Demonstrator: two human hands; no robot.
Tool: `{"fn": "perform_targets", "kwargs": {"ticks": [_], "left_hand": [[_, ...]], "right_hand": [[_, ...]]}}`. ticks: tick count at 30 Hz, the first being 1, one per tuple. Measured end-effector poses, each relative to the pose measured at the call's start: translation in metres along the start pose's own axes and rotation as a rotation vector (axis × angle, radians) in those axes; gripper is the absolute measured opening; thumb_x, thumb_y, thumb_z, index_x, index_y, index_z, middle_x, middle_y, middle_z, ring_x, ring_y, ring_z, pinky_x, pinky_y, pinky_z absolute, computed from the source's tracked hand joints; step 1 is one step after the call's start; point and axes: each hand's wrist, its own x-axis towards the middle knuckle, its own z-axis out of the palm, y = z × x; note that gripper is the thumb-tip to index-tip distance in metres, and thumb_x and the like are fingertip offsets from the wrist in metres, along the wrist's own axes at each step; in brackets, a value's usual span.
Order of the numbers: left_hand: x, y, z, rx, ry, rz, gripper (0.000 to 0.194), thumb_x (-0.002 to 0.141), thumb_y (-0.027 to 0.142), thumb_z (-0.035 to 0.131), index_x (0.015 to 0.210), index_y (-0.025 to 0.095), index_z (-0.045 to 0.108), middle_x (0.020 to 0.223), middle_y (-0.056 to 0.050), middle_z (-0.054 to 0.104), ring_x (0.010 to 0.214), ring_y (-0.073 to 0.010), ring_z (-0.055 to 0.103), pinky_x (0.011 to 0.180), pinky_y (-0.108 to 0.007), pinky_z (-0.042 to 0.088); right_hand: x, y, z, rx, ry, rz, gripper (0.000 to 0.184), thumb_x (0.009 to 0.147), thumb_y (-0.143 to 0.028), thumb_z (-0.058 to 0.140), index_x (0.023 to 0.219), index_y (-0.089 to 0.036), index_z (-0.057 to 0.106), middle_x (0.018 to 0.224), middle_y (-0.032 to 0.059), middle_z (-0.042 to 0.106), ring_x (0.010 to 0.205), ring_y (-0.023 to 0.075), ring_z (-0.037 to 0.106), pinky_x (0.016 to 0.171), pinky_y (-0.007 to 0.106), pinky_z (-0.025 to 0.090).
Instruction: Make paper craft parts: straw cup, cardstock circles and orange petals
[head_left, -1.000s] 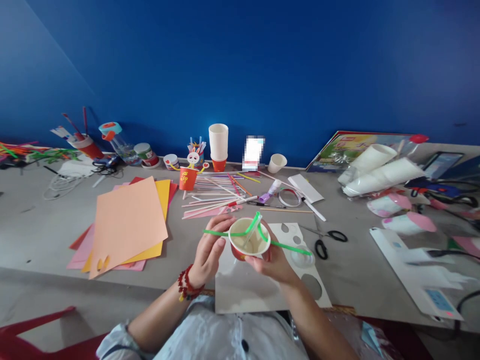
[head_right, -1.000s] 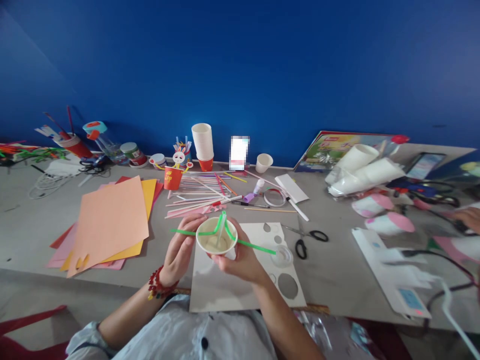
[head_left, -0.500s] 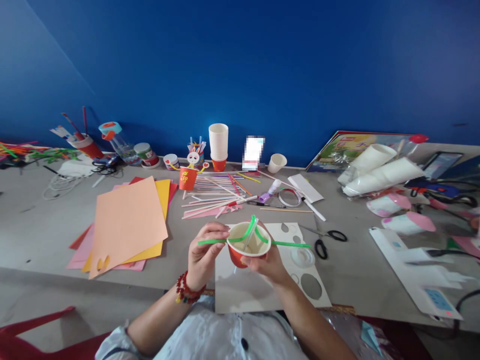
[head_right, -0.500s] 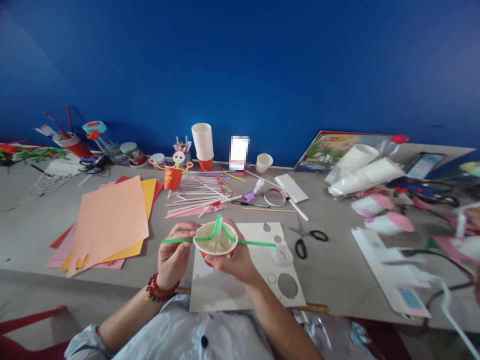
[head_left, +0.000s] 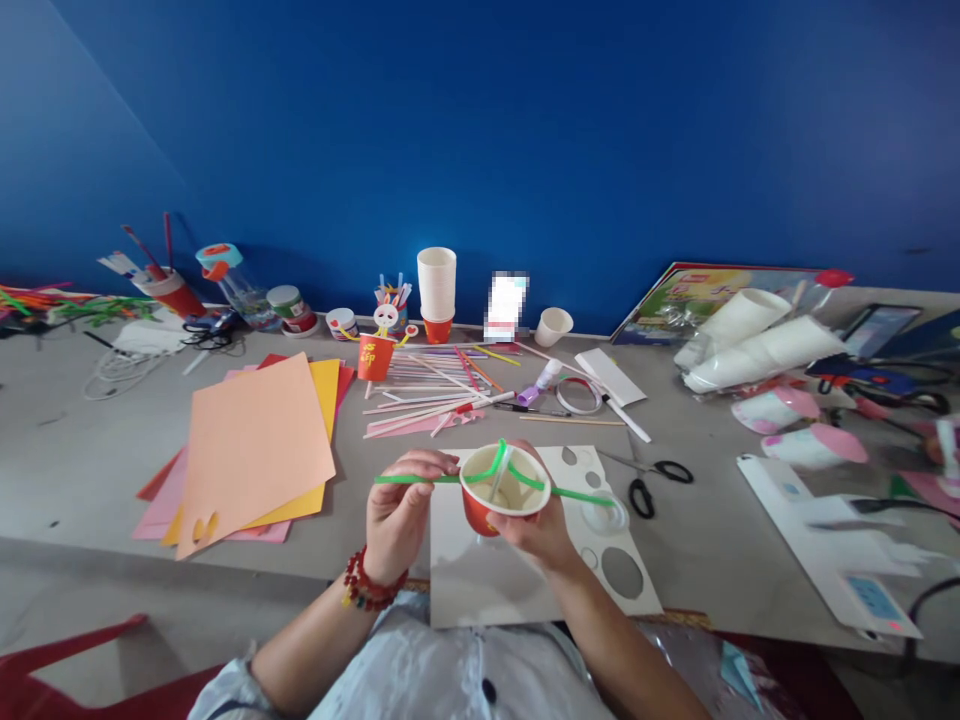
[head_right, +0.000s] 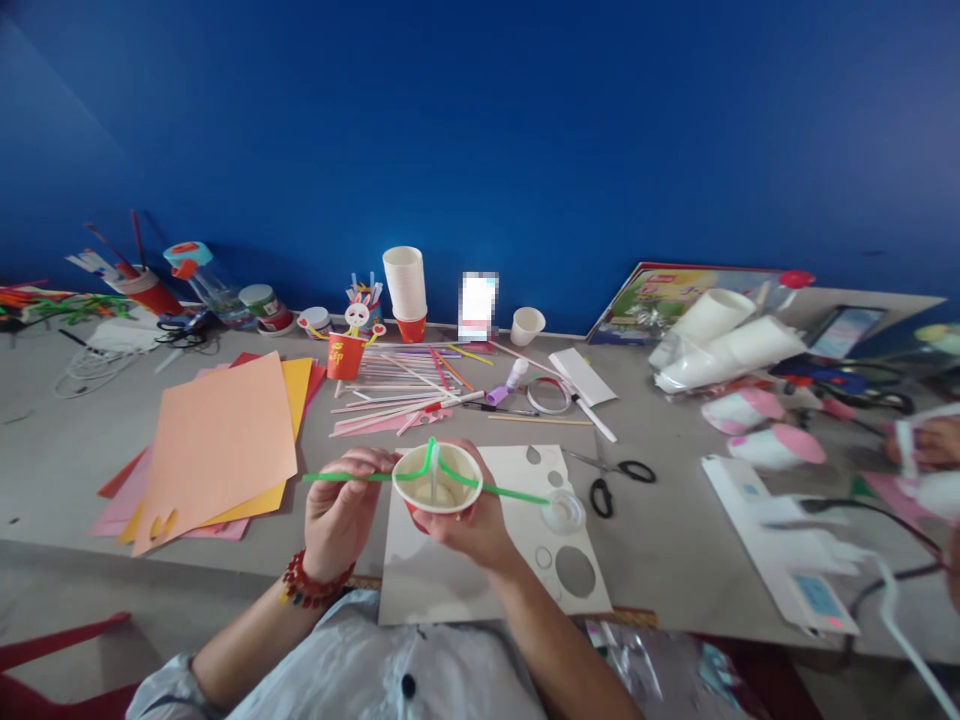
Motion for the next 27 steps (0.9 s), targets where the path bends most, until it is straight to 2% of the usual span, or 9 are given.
{"fn": "perform_targets", "kwargs": {"ticks": [5,12,15,19,21,24,27], "left_hand": [[0.002,0.005,0.001,-0.011,-0.014,0.038,0.011,0.09,0.028,0.065,0.093,0.023,0.074,0.086,-0.006,0.068,0.087,-0.021,0.065,0.089,-0.047,0.055],[0.001,0.004,-0.001,-0.024,-0.029,0.015,0.012,0.091,0.029,0.064,0.096,0.024,0.073,0.089,-0.006,0.066,0.09,-0.0206,0.064,0.09,-0.045,0.054],[0.0,0.001,-0.002,0.006,-0.053,-0.027,0.015,0.091,0.033,0.064,0.098,0.023,0.073,0.097,-0.009,0.066,0.096,-0.023,0.064,0.089,-0.044,0.054],[-0.002,-0.005,-0.003,0.044,-0.04,-0.063,0.014,0.09,0.031,0.065,0.096,0.023,0.074,0.103,-0.009,0.065,0.104,-0.0239,0.062,0.093,-0.042,0.052],[-0.003,-0.009,-0.003,0.046,-0.052,-0.073,0.024,0.088,0.035,0.068,0.109,0.024,0.07,0.112,-0.011,0.064,0.112,-0.0266,0.06,0.098,-0.045,0.05],[-0.005,-0.013,-0.003,0.066,-0.162,-0.165,0.056,0.08,0.045,0.075,0.13,0.025,0.059,0.133,-0.013,0.057,0.13,-0.0324,0.049,0.108,-0.048,0.043],[-0.006,-0.012,-0.001,0.129,-0.268,-0.253,0.067,0.078,0.048,0.076,0.136,0.024,0.053,0.143,-0.014,0.05,0.14,-0.0342,0.039,0.115,-0.047,0.035]], "right_hand": [[0.002,-0.003,-0.002,-0.066,-0.018,-0.055,0.054,0.068,-0.053,0.079,0.111,-0.028,0.058,0.097,0.0076,0.07,0.088,0.028,0.067,0.079,0.042,0.059],[0.0,-0.002,-0.001,-0.022,-0.041,-0.017,0.054,0.068,-0.055,0.079,0.111,-0.031,0.057,0.092,0.0052,0.069,0.08,0.026,0.066,0.067,0.037,0.058],[0.0,0.001,-0.001,-0.003,-0.02,-0.027,0.059,0.066,-0.054,0.082,0.113,-0.028,0.057,0.095,0.0061,0.069,0.085,0.026,0.067,0.071,0.036,0.058],[0.002,0.003,-0.001,-0.015,0.016,-0.069,0.057,0.067,-0.052,0.083,0.113,-0.026,0.059,0.102,0.0064,0.068,0.092,0.0249,0.066,0.08,0.035,0.056],[0.004,0.004,0.0,-0.012,0.019,-0.077,0.059,0.068,-0.052,0.083,0.115,-0.026,0.059,0.105,0.0064,0.068,0.095,0.0247,0.065,0.084,0.034,0.055],[0.005,0.007,0.004,-0.014,0.026,-0.076,0.062,0.069,-0.054,0.082,0.118,-0.025,0.058,0.107,0.0069,0.067,0.098,0.0255,0.065,0.087,0.036,0.054],[0.002,0.012,0.005,-0.067,0.001,-0.073,0.069,0.073,-0.06,0.076,0.128,-0.024,0.053,0.112,0.0093,0.066,0.106,0.0285,0.062,0.094,0.04,0.051]]}}
